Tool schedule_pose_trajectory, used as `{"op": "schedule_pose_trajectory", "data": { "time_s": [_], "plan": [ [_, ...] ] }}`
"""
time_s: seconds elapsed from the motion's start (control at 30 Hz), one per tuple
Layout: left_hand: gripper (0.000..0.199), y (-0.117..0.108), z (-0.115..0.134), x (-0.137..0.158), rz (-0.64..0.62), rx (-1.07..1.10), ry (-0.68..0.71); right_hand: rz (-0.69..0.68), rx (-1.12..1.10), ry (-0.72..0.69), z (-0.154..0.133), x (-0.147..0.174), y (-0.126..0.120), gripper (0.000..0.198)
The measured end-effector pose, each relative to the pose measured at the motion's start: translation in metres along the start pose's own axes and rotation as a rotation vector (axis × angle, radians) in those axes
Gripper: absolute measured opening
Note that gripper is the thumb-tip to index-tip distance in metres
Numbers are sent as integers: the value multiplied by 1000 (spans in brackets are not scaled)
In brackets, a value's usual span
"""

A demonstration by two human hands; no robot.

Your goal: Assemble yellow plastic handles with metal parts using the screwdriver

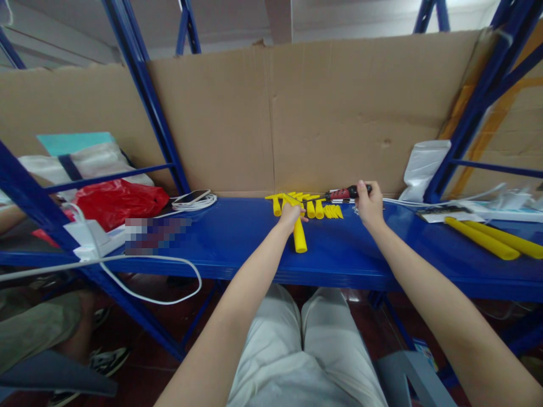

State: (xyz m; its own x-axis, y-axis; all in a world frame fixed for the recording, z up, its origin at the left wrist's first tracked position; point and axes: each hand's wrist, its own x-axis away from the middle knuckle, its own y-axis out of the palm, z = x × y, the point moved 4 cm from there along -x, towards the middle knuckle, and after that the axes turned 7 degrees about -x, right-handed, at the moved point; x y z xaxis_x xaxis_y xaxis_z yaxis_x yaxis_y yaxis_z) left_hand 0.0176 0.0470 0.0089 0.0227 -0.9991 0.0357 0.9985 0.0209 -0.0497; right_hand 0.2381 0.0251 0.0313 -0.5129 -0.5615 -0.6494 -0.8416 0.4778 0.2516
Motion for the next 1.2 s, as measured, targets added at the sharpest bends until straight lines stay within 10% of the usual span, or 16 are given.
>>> {"op": "schedule_pose_trajectory", "data": {
  "time_s": [1.2],
  "plan": [
    [32, 8, -1, -7, -132, 131, 135, 8, -174, 122, -6, -6, 1, 60]
  ]
}}
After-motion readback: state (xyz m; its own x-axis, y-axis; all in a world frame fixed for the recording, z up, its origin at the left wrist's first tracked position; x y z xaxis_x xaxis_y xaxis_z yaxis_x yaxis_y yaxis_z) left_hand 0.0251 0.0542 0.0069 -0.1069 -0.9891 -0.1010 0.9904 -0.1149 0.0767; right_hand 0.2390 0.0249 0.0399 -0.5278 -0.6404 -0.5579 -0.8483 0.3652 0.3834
